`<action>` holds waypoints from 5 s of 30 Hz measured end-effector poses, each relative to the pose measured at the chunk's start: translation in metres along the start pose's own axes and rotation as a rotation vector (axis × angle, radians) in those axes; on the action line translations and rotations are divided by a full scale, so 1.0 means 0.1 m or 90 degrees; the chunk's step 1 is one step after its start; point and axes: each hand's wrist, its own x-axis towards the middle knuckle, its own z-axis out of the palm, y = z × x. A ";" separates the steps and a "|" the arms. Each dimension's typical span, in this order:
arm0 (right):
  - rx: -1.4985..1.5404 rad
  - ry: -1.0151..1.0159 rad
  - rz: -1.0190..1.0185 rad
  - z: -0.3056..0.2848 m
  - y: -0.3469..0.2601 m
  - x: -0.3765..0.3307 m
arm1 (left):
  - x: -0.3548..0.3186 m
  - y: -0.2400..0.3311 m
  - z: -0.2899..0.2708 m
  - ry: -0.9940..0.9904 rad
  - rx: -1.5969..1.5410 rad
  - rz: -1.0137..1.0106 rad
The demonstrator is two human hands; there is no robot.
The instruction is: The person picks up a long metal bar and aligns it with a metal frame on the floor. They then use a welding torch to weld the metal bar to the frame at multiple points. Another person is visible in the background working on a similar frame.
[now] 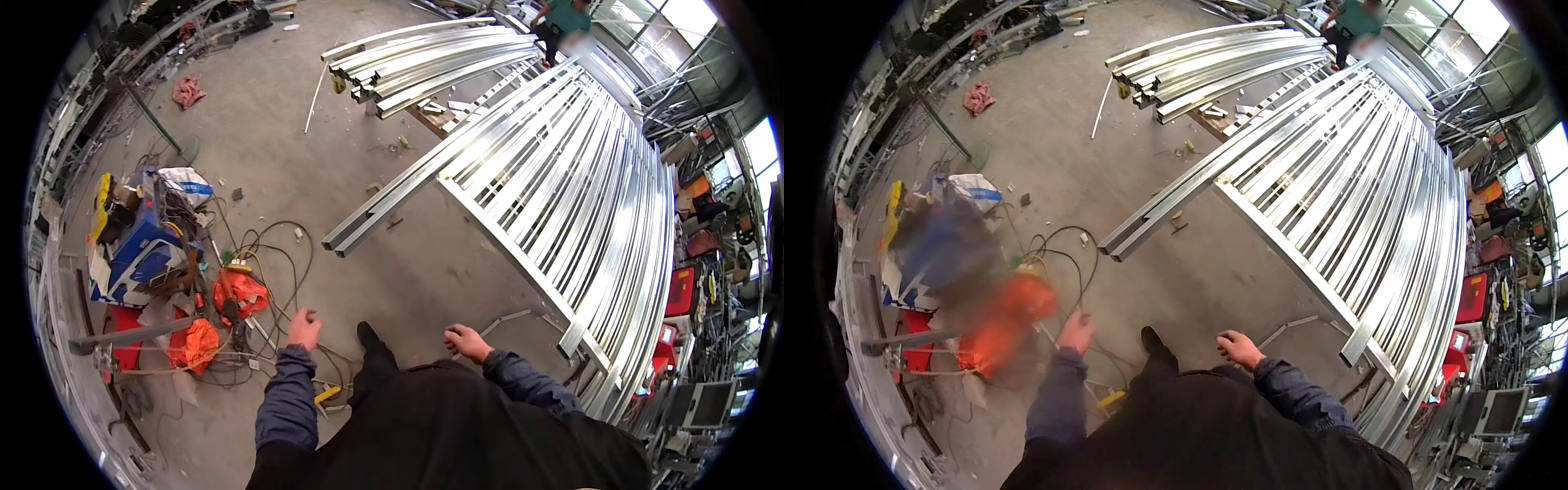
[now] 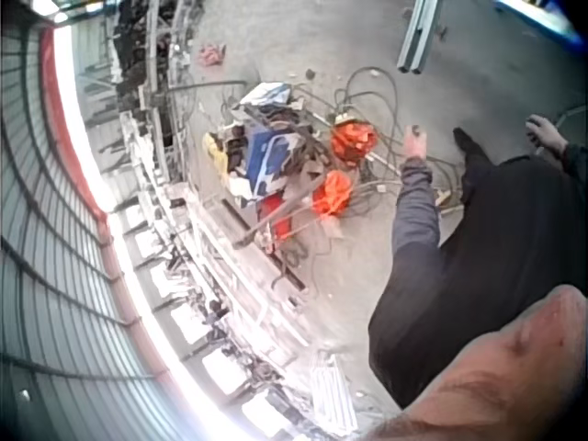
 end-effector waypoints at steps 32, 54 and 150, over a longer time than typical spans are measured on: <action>0.434 0.026 0.002 0.01 -3.49 4.04 | 3.00 2.36 0.42 -0.075 0.256 0.247; 0.583 -0.017 -0.043 0.01 -3.60 4.00 | 3.34 2.12 0.76 -0.237 0.226 0.196; 0.335 -0.109 0.026 0.08 -3.68 4.11 | 2.75 2.05 1.21 0.274 0.523 0.185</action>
